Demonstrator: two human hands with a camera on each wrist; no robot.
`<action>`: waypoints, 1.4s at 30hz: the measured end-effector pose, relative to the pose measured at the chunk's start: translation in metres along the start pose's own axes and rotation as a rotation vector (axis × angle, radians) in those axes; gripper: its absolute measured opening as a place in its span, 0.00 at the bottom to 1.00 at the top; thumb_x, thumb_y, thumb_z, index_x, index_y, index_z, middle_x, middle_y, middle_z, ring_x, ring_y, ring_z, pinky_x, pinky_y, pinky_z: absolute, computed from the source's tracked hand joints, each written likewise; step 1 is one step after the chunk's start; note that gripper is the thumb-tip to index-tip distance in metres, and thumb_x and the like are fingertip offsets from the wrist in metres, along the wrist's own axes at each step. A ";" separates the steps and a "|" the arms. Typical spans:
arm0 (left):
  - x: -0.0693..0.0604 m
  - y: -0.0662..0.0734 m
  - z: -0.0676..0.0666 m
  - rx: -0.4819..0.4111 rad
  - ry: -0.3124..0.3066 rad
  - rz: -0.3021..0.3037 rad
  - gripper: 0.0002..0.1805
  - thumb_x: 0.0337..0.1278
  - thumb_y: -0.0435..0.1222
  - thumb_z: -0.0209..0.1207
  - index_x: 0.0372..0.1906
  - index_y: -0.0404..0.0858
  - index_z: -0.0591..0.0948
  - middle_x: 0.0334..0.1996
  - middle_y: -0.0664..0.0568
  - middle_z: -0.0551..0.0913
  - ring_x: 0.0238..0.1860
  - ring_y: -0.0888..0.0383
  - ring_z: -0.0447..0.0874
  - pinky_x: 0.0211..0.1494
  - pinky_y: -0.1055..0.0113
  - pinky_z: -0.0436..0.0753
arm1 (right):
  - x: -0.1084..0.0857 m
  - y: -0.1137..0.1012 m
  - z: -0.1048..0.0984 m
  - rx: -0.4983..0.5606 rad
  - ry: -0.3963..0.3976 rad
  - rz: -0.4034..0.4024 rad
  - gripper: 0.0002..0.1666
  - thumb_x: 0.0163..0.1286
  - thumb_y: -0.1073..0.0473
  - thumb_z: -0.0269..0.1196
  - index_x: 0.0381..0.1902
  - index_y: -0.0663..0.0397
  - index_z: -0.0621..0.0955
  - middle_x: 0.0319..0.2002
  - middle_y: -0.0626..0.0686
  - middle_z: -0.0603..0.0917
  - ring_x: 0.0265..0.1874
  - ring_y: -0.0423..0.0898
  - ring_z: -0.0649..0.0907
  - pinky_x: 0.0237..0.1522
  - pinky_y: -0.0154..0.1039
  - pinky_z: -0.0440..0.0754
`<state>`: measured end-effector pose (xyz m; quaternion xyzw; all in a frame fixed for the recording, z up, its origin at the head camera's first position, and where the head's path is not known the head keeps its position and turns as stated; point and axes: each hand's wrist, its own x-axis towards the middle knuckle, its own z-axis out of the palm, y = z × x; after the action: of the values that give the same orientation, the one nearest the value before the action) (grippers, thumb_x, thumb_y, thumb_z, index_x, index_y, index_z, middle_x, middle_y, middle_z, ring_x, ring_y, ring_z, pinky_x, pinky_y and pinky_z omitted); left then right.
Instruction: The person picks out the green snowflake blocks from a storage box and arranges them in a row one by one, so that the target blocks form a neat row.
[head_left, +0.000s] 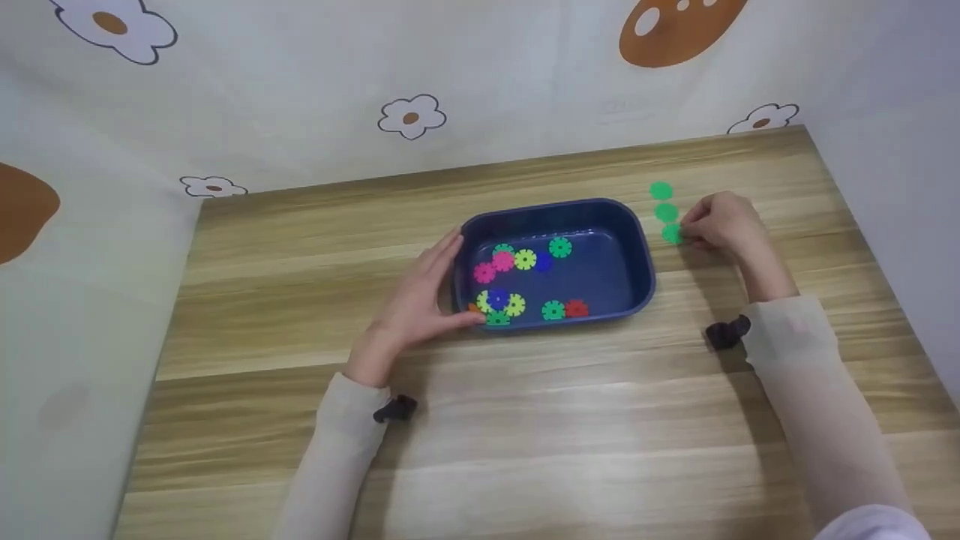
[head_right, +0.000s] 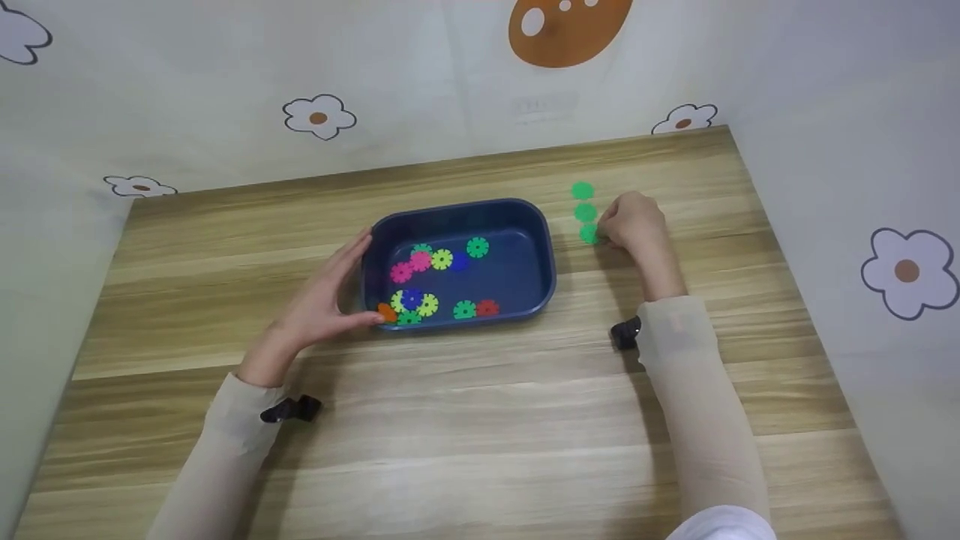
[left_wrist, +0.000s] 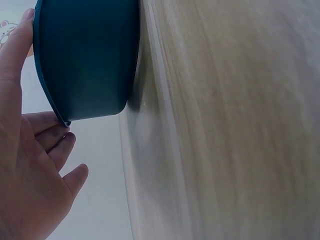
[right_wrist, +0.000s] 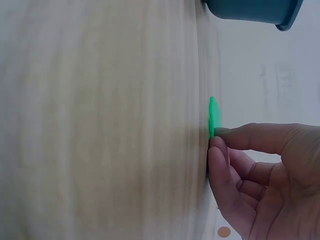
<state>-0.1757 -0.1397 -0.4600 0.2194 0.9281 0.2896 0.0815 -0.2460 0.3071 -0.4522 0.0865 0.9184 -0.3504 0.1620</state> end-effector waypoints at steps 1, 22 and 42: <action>0.000 0.000 0.000 0.003 0.001 0.001 0.64 0.42 0.63 0.71 0.81 0.48 0.48 0.82 0.56 0.46 0.82 0.51 0.47 0.82 0.48 0.54 | -0.001 0.000 -0.001 0.002 -0.001 -0.001 0.11 0.66 0.63 0.64 0.40 0.69 0.82 0.30 0.52 0.82 0.21 0.37 0.81 0.25 0.30 0.81; -0.001 0.003 -0.002 0.008 0.006 0.014 0.65 0.41 0.63 0.72 0.81 0.47 0.49 0.82 0.57 0.46 0.81 0.52 0.47 0.82 0.50 0.54 | -0.052 -0.102 0.031 0.182 0.084 -0.305 0.09 0.70 0.60 0.63 0.41 0.62 0.82 0.37 0.59 0.86 0.25 0.35 0.83 0.30 0.26 0.83; 0.001 -0.003 0.001 0.000 0.012 0.031 0.64 0.43 0.61 0.72 0.81 0.46 0.49 0.82 0.55 0.47 0.81 0.51 0.49 0.82 0.50 0.55 | -0.060 -0.157 0.133 -0.014 -0.320 -0.528 0.08 0.69 0.58 0.65 0.39 0.56 0.87 0.37 0.54 0.89 0.34 0.44 0.83 0.39 0.37 0.81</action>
<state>-0.1770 -0.1411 -0.4625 0.2319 0.9250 0.2923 0.0716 -0.2017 0.0990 -0.4278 -0.2126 0.8743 -0.3833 0.2084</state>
